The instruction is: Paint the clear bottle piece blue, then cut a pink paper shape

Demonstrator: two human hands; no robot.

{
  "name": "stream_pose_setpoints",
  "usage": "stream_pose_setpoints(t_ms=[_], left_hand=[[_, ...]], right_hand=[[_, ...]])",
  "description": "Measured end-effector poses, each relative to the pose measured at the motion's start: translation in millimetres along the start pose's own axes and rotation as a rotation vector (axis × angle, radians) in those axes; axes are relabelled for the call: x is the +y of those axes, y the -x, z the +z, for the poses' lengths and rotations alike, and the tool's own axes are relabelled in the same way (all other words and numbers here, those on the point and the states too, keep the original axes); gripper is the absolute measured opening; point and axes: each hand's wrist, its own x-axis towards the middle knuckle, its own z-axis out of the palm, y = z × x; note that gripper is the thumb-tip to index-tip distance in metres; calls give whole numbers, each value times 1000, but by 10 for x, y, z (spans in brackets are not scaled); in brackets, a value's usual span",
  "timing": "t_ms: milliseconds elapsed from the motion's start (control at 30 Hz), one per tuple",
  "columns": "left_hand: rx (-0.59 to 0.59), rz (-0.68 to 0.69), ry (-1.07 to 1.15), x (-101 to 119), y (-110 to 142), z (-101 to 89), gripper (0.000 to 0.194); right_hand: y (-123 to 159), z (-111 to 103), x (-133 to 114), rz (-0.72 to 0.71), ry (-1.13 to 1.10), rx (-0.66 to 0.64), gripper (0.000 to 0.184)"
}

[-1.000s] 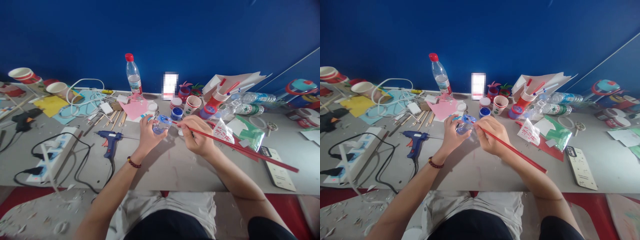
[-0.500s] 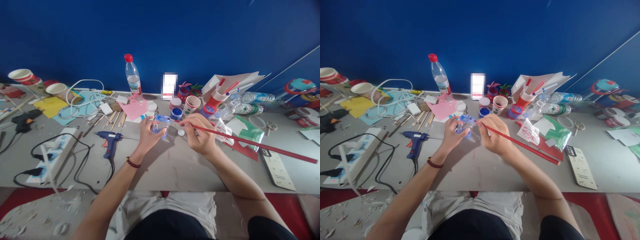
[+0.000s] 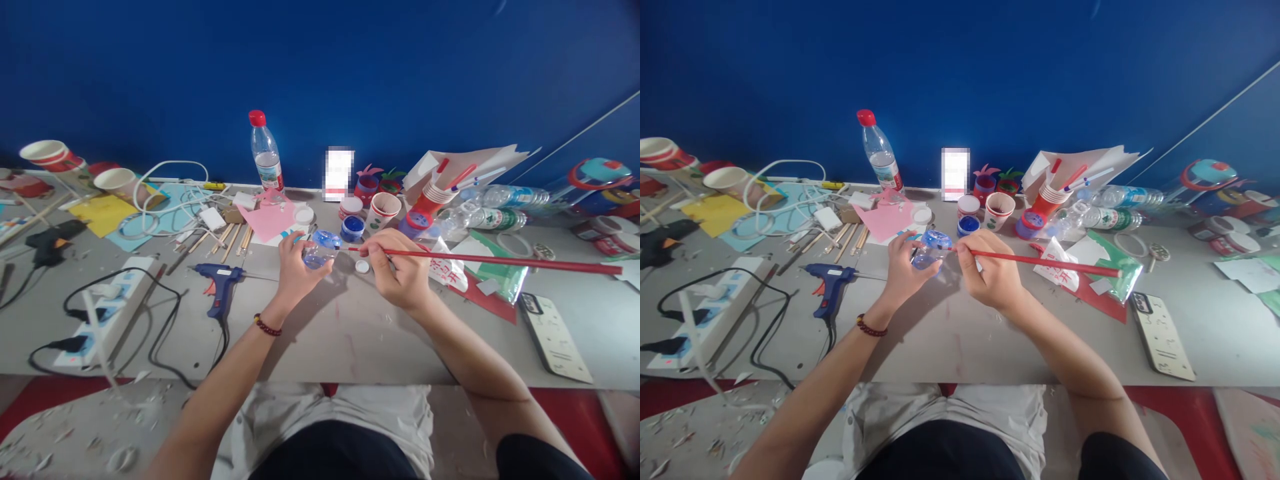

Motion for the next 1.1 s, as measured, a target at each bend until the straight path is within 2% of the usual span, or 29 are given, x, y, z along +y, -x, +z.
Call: stream_pose_setpoints(t_ms=[167,367,500,700,833,933,1100], left_hand=[[-4,-48,32,5,-4,7,40],[-7,-59,74,37,-1,1,40],[-26,-158,158,33,-19,2,35],[-152,-292,397,-3,-82,12,27],[-239,-352,564,-17,-85,37,29],[-209,-302,477,-35,-51,64,29],[-41,-156,237,-62,10,75,33]], right_hand=[[29,10,12,27,-45,-10,20],[46,94,21,-14,-109,-10,18],[6,73,10,-29,-79,-16,18],[-26,-38,34,3,-4,40,21],[-13,-51,47,46,-60,60,21],[13,-9,63,82,-139,9,21],[48,89,95,80,-204,-58,18]])
